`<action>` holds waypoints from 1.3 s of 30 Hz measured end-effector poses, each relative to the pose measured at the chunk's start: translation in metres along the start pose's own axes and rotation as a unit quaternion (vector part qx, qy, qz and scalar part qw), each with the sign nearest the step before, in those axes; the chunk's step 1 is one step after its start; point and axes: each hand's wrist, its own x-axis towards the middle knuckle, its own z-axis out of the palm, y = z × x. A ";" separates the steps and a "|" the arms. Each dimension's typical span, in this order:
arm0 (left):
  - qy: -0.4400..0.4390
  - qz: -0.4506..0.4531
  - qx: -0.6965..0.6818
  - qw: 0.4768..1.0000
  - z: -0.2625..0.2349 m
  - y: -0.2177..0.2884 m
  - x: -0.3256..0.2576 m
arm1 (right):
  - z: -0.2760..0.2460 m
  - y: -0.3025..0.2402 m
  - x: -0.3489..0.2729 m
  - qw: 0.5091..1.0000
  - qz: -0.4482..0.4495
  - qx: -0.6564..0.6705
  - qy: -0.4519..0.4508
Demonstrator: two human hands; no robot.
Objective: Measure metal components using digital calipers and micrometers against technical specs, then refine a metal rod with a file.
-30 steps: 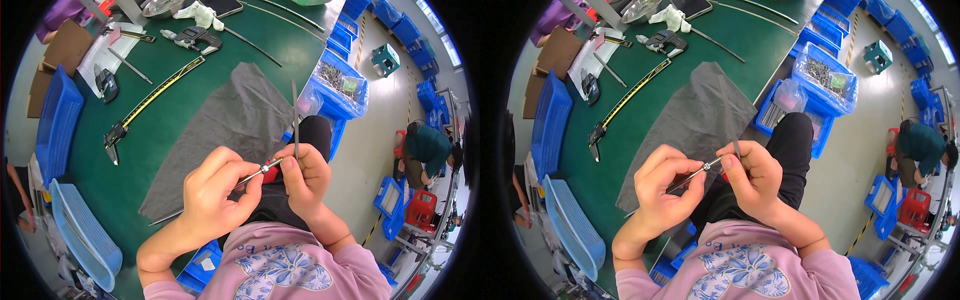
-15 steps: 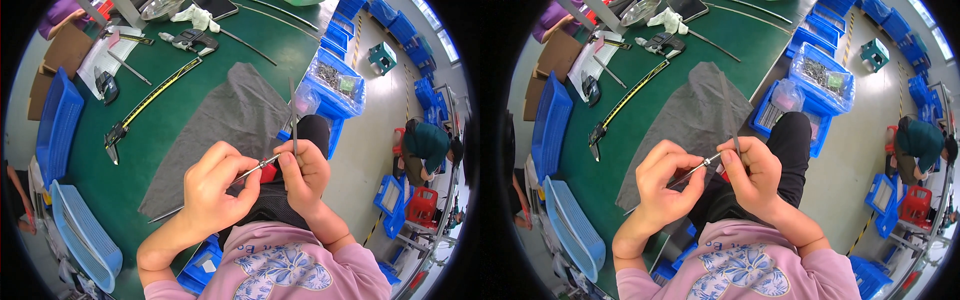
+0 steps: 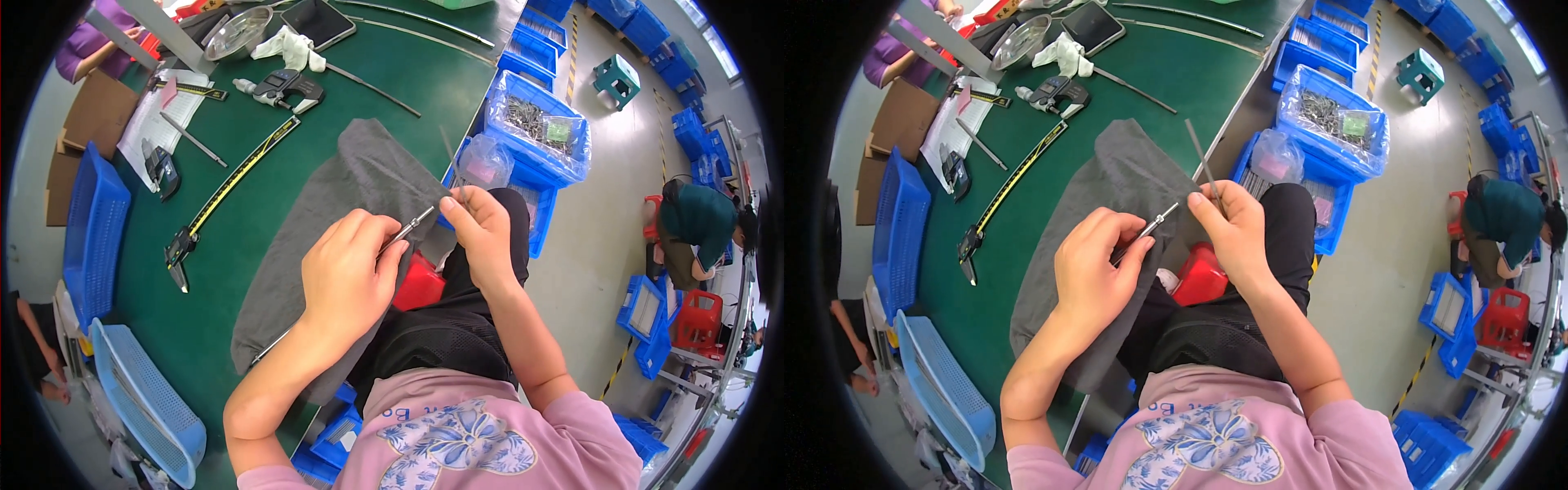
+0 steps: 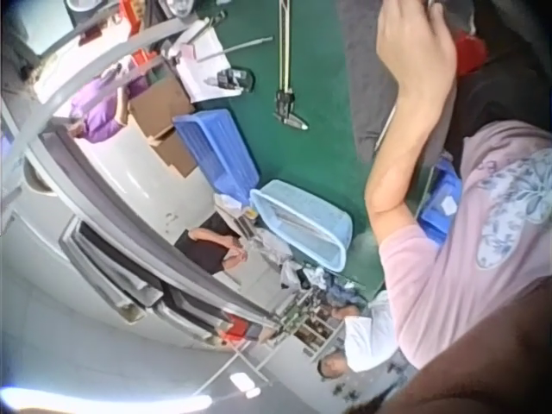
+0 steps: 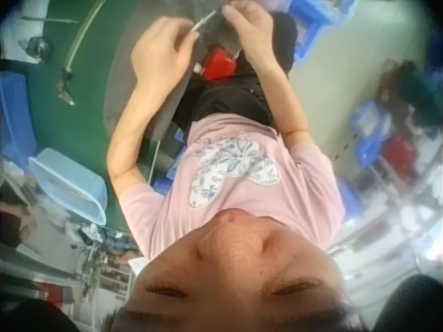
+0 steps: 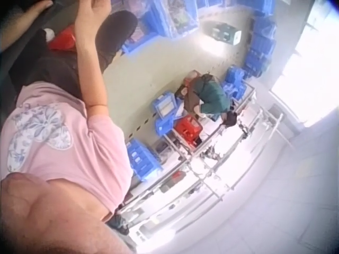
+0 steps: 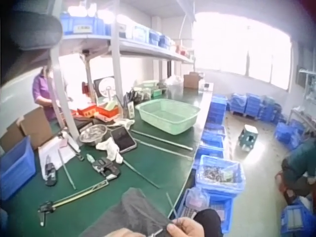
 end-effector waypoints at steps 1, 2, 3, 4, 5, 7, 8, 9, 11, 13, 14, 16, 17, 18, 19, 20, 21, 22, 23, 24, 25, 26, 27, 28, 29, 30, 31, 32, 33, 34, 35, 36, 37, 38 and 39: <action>0.002 0.017 0.020 1.000 0.002 0.000 0.002 | 0.001 0.001 -0.001 0.999 -0.036 0.035 0.004; 0.005 0.034 0.040 0.999 0.002 -0.001 0.003 | 0.003 0.002 -0.002 0.996 -0.062 0.059 0.028; 0.001 0.031 0.043 0.999 0.003 -0.001 0.003 | 0.005 0.002 -0.003 0.993 -0.075 0.087 0.027; -0.003 0.013 0.045 0.999 0.004 -0.001 0.003 | 0.007 0.003 -0.004 0.993 -0.075 0.091 0.012; -0.017 -0.011 0.043 0.999 0.005 -0.001 0.003 | 0.009 0.003 -0.005 0.993 -0.086 0.073 -0.034; -0.010 -0.014 0.034 0.999 0.007 -0.002 0.003 | 0.015 0.006 -0.007 0.991 -0.117 0.002 -0.067; -0.019 -0.032 0.019 0.999 0.008 -0.003 0.003 | 0.016 0.007 -0.009 0.991 -0.121 0.003 -0.057; -0.011 -0.025 0.025 0.999 0.008 -0.004 0.003 | 0.016 0.008 -0.009 0.983 -0.159 -0.075 -0.048; -0.015 -0.040 -0.010 0.999 0.010 -0.005 0.004 | 0.017 0.011 -0.008 0.968 -0.194 -0.153 -0.038; -0.007 -0.033 -0.011 0.999 0.010 -0.005 0.003 | 0.017 0.014 -0.001 0.916 -0.342 -0.208 -0.015; -0.016 -0.042 -0.011 0.999 0.011 -0.005 0.003 | 0.015 0.015 0.002 0.917 -0.345 -0.201 -0.015; -0.006 -0.035 -0.018 0.999 0.011 -0.005 0.003 | 0.011 0.013 0.010 0.819 -0.485 -0.304 0.041; -0.013 -0.045 -0.021 0.999 0.011 -0.005 0.003 | 0.009 0.012 0.013 0.836 -0.464 -0.288 0.056; -0.002 -0.035 -0.023 0.999 0.010 -0.005 0.003 | 0.008 0.010 0.014 0.854 -0.424 -0.288 0.092; -0.004 -0.038 -0.024 0.999 0.010 -0.004 0.003 | 0.008 0.008 0.013 0.890 -0.374 -0.240 0.098; -0.016 -0.049 -0.023 0.998 0.010 -0.004 0.003 | 0.009 0.006 0.013 0.914 -0.335 -0.190 0.130; -0.005 -0.041 -0.025 0.999 0.009 -0.004 0.003 | 0.007 0.003 0.006 0.950 -0.261 -0.132 0.107; -0.002 -0.029 -0.014 0.999 0.008 -0.003 0.002 | 0.007 0.001 0.003 0.950 -0.262 -0.130 0.107; -0.007 -0.025 -0.001 1.000 0.008 -0.003 0.002 | 0.007 -0.002 0.001 0.961 -0.232 -0.134 0.074; 0.000 -0.017 -0.002 1.000 0.007 -0.002 0.001 | 0.007 -0.005 -0.001 0.969 -0.196 -0.143 0.053; 0.007 0.004 0.011 1.000 0.006 -0.001 0.000 | 0.008 -0.007 -0.002 0.968 -0.178 -0.173 0.043; 0.008 0.016 0.021 1.000 0.006 -0.001 -0.002 | 0.008 -0.009 -0.002 0.969 -0.179 -0.167 0.035; 0.014 0.025 0.025 0.999 0.006 -0.001 -0.002 | 0.009 -0.010 -0.002 0.969 -0.166 -0.183 0.022; 0.035 0.057 0.037 0.997 0.007 -0.001 -0.003 | 0.008 -0.011 -0.001 0.968 -0.152 -0.200 0.009; 0.046 0.082 0.047 0.994 0.007 -0.001 -0.003 | 0.009 -0.011 0.000 0.964 -0.143 -0.226 -0.010; 0.055 0.089 0.050 0.993 0.008 -0.001 -0.004 | 0.008 -0.012 0.000 0.967 -0.115 -0.223 -0.045; 0.054 0.098 0.066 0.992 0.008 -0.001 -0.005 | 0.008 -0.011 0.001 0.972 -0.116 -0.193 -0.068; 0.048 0.108 0.079 0.990 0.008 0.000 -0.005 | 0.008 -0.011 0.001 0.975 -0.094 -0.186 -0.077; 0.055 0.107 0.081 0.989 0.008 0.000 -0.006 | 0.008 -0.010 0.001 0.975 -0.106 -0.174 -0.086; 0.050 0.084 0.059 0.993 0.007 0.000 -0.006 | 0.007 -0.009 0.000 0.982 -0.085 -0.136 -0.101; 0.037 0.049 0.031 0.998 0.006 0.000 -0.007 | 0.007 -0.008 0.000 0.987 -0.063 -0.102 -0.105; 0.045 0.061 0.037 0.996 0.005 0.000 -0.008 | 0.007 -0.007 -0.001 0.987 -0.063 -0.097 -0.116; 0.040 0.050 0.024 0.998 0.004 0.000 -0.009 | 0.008 -0.006 -0.002 0.989 -0.067 -0.042 -0.123; 0.028 0.031 0.005 0.999 0.004 0.000 -0.010 | 0.009 -0.004 -0.002 0.992 -0.053 0.001 -0.118; 0.033 0.039 0.010 0.999 0.004 0.000 -0.010 | 0.008 -0.004 -0.003 0.989 -0.069 0.014 -0.128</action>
